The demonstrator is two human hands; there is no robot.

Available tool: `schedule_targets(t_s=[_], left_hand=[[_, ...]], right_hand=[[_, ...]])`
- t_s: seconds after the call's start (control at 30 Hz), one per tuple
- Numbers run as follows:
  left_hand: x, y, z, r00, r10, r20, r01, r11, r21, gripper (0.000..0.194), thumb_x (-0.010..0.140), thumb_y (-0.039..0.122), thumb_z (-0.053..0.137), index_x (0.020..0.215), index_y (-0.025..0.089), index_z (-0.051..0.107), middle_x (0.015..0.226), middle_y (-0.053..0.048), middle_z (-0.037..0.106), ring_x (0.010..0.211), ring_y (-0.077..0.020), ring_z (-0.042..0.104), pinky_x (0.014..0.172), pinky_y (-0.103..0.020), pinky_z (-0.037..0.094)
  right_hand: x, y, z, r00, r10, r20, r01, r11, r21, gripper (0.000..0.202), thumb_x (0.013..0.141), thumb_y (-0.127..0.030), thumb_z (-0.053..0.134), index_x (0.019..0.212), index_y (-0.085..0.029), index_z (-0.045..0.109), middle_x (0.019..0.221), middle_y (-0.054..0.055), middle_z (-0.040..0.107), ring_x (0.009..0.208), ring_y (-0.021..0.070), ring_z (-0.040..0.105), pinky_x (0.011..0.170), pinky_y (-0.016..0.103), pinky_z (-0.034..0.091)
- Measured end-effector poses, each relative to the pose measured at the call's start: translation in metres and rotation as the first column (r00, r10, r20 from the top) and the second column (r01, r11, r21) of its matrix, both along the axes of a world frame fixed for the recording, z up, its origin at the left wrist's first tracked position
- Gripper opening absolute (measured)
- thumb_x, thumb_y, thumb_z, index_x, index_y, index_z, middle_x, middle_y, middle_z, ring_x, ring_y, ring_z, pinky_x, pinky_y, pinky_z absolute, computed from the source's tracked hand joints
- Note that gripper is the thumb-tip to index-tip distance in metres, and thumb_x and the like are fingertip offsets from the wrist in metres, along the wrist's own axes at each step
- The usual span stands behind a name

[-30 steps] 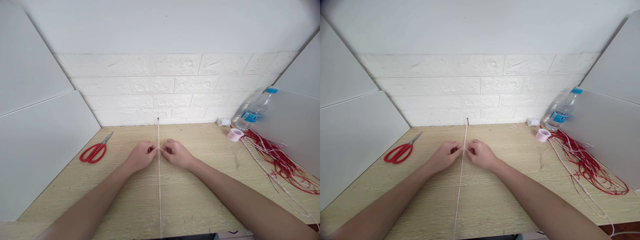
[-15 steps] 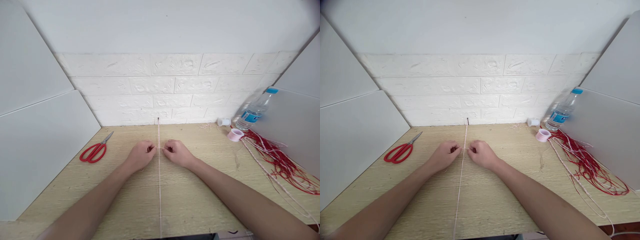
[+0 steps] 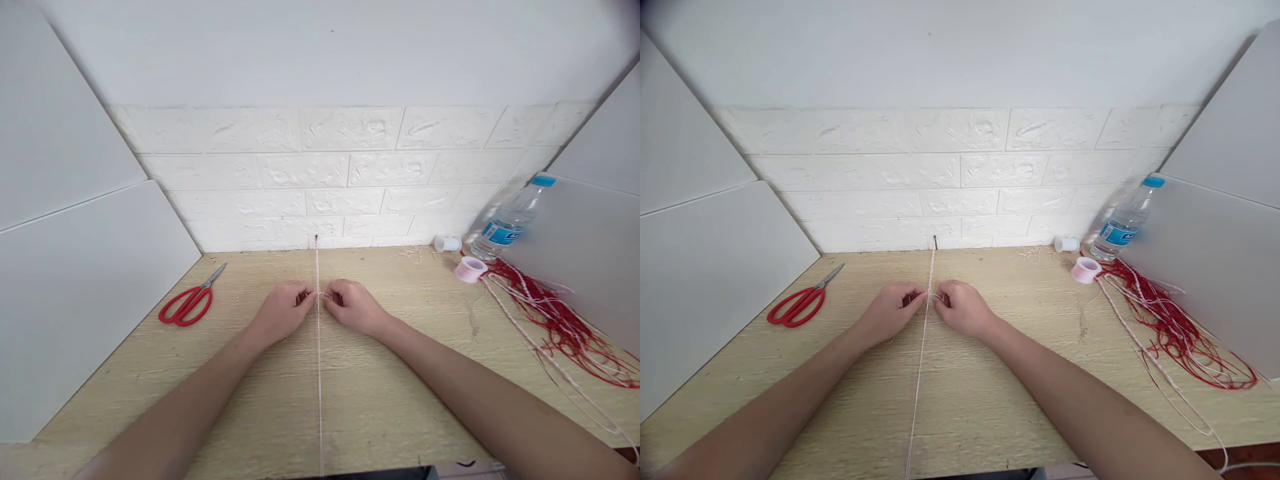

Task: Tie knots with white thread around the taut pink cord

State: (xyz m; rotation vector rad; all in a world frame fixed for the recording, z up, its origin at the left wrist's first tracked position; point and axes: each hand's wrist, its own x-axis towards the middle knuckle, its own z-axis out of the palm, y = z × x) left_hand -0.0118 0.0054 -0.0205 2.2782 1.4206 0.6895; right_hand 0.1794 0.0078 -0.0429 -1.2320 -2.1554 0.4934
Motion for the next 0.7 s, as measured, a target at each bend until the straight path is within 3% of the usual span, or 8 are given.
schedule_targets(t_s=[0.7], left_hand=[[0.0009, 0.0003, -0.0021, 1.0, -0.022, 0.0, 0.022, 1.0, 0.012, 0.029, 0.088, 0.039, 0.044, 0.077, 0.019, 0.062, 0.072, -0.001, 0.06, 0.068, -0.0155, 0.051, 0.063, -0.028, 0.037]], right_hand=[[0.0004, 0.0001, -0.0018, 0.999, 0.003, 0.039, -0.003, 1.0, 0.002, 0.02, 0.086, -0.025, 0.051, 0.068, -0.018, 0.048, 0.064, -0.001, 0.053, 0.059, 0.0105, 0.042, 0.054, 0.024, 0.026]])
